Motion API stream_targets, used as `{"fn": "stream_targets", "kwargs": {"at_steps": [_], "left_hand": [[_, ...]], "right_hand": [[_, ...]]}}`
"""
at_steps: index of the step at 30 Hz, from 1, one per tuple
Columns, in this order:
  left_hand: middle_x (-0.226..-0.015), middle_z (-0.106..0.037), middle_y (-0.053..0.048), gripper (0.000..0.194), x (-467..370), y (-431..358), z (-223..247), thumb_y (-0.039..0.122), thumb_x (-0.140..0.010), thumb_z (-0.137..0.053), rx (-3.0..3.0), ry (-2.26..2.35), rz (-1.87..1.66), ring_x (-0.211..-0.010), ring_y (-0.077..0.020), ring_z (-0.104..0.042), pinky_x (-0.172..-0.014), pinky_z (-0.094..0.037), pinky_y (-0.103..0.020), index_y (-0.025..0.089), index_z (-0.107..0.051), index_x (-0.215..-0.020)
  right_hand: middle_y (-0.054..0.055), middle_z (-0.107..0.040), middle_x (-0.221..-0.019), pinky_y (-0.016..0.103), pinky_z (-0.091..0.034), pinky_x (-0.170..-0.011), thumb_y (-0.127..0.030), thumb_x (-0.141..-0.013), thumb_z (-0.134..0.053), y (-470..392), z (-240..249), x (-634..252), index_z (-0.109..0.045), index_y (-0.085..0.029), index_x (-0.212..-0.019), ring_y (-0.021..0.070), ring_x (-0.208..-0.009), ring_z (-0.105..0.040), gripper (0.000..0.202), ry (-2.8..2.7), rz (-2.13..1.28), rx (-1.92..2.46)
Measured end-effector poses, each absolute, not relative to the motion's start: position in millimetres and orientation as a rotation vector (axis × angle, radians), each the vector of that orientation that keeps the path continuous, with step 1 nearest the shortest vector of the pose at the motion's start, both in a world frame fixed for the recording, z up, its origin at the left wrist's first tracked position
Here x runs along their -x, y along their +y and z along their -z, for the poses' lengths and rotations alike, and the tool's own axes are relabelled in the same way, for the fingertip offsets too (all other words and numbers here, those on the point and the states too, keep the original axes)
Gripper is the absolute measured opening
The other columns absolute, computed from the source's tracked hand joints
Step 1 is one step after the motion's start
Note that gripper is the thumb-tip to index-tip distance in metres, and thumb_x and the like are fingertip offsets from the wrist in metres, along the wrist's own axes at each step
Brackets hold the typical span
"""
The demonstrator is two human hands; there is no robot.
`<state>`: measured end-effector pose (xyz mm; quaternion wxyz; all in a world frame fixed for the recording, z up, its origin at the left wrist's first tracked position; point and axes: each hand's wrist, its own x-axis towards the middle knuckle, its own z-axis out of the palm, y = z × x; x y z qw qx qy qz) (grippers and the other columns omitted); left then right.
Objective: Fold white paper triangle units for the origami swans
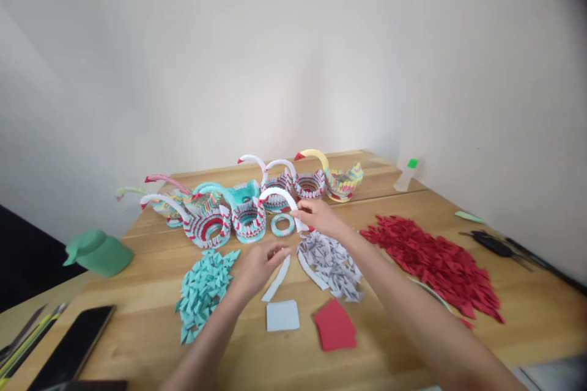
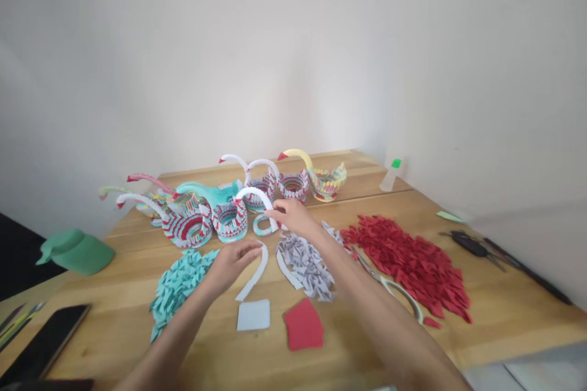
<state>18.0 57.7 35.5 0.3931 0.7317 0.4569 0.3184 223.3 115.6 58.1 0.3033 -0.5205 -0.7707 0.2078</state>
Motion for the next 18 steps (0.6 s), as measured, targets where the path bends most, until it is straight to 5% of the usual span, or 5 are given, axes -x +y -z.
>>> {"fn": "stream_targets", "kwargs": {"at_steps": [3,9,13,18], "left_hand": [[-0.072,-0.061,-0.002,0.029,-29,56,-41,0.041,-0.076,-0.060,-1.766,1.052,-0.886,-0.065,-0.0163,-0.051,-0.059,-0.035,-0.023,0.018,-0.068,-0.091],[-0.055,-0.045,0.004,0.028,-42,41,-42,0.041,-0.070,-0.064,-1.566,1.021,-0.970,-0.050,-0.0082,-0.034,-0.049,-0.025,-0.020,0.014,-0.061,-0.066],[-0.053,-0.045,0.004,0.029,-32,35,-35,0.043,-0.069,-0.064,-1.552,1.051,-0.977,-0.049,-0.0083,-0.035,-0.048,-0.025,-0.021,0.014,-0.062,-0.068],[-0.061,-0.055,0.000,0.024,-17,36,-17,0.039,-0.073,-0.060,-1.555,1.262,-1.041,-0.059,-0.0139,-0.048,-0.054,-0.032,-0.023,0.015,-0.063,-0.075]], "right_hand": [[-0.005,-0.047,-0.060,0.019,-0.031,-0.051,-0.044,-0.081,-0.055,87,-68,-215,-0.055,-0.016,-0.072,0.0090,-0.055,-0.042,0.029,-1.960,-0.761,1.199],[-0.004,-0.056,-0.069,0.019,-0.036,-0.057,-0.035,-0.080,-0.060,43,-83,-209,-0.060,-0.016,-0.082,0.0104,-0.064,-0.049,0.019,-1.937,-0.867,1.069],[0.000,-0.064,-0.086,0.021,-0.039,-0.066,-0.033,-0.088,-0.051,26,-82,-234,-0.062,-0.019,-0.099,0.0130,-0.075,-0.056,0.021,-1.935,-0.720,1.164],[0.003,-0.066,-0.091,0.024,-0.038,-0.070,-0.025,-0.088,-0.051,15,-57,-259,-0.065,-0.021,-0.096,0.0172,-0.082,-0.058,0.017,-2.092,-0.362,1.496]]}}
